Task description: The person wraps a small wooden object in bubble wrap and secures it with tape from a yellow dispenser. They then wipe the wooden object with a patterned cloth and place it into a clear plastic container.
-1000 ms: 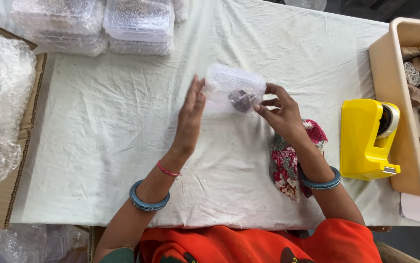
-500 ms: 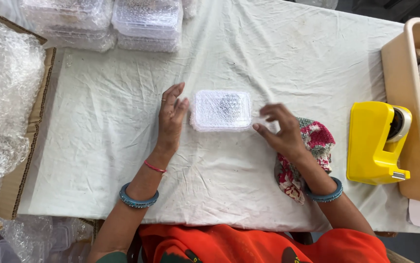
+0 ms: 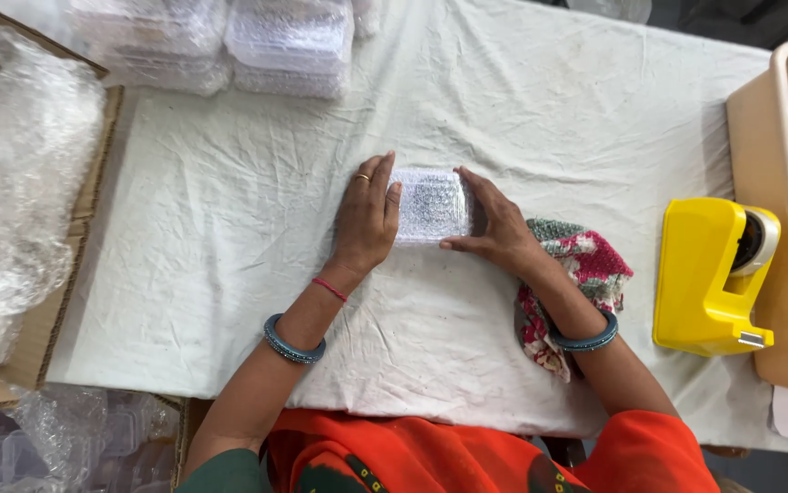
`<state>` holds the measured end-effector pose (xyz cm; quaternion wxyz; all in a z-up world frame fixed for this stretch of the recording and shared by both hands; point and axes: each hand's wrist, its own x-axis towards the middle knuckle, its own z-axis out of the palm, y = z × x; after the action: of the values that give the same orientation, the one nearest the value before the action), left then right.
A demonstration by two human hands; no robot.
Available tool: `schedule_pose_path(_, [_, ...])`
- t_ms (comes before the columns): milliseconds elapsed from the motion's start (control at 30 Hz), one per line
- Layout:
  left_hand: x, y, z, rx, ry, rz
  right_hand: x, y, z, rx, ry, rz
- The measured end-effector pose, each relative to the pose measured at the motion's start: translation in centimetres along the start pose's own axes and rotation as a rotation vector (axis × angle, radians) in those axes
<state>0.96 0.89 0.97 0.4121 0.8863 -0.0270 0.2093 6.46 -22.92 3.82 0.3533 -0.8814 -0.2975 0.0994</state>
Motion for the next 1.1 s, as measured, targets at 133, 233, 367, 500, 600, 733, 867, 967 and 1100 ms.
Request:
schedule_pose_path(133, [0.1,-1.9,-0.1,-0.167,-0.009,-0.033,0.3,1.8,0.6,0.029,0.004,-0.010])
schedule_pose_path(233, [-0.8,-3.2,-0.8,-0.643,0.062,-0.219,-0.4,2.4,0.8,0.143,0.115,-0.168])
schedule_pose_path(367, [-3.2,-3.5,-0.5,-1.173,0.118,-0.441,-0.5,3.1,1.5,-0.123,0.067,-0.177])
schedule_pose_path(500, [-3.0,-0.8,-1.4,-1.337,0.048,-0.405,-0.9,1.2,1.1,-0.051,0.137,-0.151])
schedule_pose_path(600, [-1.8,2.2,-3.4,-1.434,0.073,-0.351,-1.9,-0.1,0.5,0.106,0.278,-0.202])
schedule_pose_path(733, [-0.8,-1.9,0.1,-1.514,0.179,-0.379,-2.0,0.0,1.0,0.066,0.369,-0.311])
schedule_pose_path(867, [-0.4,-1.0,-0.4,-1.491,0.148,-0.570,-2.0,-0.4,0.7,0.059,0.372,-0.306])
schedule_pose_path(967, [-1.0,0.5,-1.4,-1.395,0.035,-0.673,-2.2,-0.4,0.8,0.116,0.311,-0.286])
schedule_pose_path(1100, [-0.6,-1.6,-1.1,-1.358,0.025,-0.726,-2.2,0.1,0.5,0.308,0.275,-0.260])
